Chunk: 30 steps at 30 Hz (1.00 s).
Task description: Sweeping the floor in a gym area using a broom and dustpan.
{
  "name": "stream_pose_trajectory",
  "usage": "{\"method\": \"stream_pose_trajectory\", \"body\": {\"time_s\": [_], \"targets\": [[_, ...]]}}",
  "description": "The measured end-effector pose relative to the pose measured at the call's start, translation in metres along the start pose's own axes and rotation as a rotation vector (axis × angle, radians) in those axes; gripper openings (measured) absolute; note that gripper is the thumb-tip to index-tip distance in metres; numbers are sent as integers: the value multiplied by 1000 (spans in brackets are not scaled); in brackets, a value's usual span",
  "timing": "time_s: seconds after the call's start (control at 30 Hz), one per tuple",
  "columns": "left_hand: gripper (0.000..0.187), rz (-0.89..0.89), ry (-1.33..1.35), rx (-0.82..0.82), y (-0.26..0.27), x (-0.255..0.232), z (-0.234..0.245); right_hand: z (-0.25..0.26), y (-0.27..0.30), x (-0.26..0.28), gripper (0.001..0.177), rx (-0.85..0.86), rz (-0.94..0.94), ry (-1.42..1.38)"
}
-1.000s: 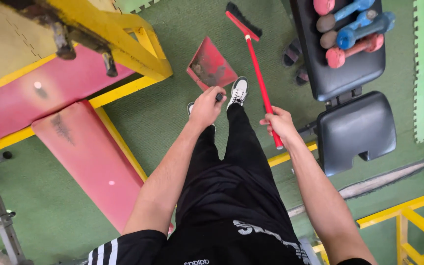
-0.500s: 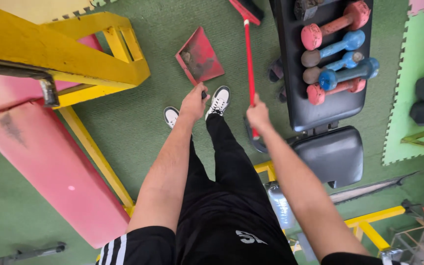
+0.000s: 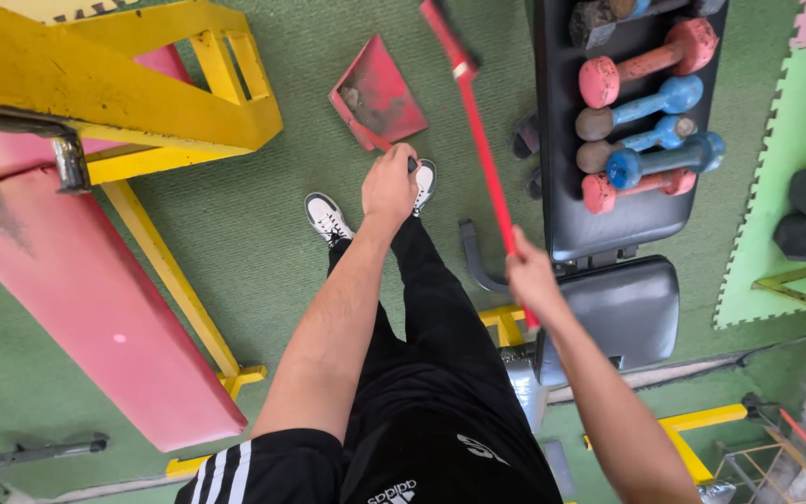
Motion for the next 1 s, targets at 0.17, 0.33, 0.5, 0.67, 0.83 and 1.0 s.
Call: {"method": "stream_pose_trajectory", "body": {"time_s": [0.17, 0.33, 0.5, 0.67, 0.83, 1.0], "targets": [[18, 10, 18, 7, -1, 14, -4, 10, -69, 25, 53, -60, 107, 144], [20, 83, 79, 10, -1, 29, -5, -56, -62, -7, 62, -14, 23, 124], [18, 23, 126, -87, 13, 40, 8, -53, 11, -2, 69, 240, -70, -29], [12, 68, 254, -148, 36, 58, 22, -24, -25, 12, 60, 59, 371, 382], [16, 131, 336, -288, 55, 75, 27, -28, -65, 125, 58, 1, 520, 615], [19, 306, 421, -336, 65, 96, 23, -72, -113, 201, 67, -26, 276, 878]]}}
Point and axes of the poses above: each hand's wrist, its own y-axis away from the middle knuckle, its own z-axis out of the back of the hand, x = y × z, the point moved 1 cm from there along -y, towards the middle knuckle, and after that the axes turned 14 degrees about x, right-handed, at the moved point
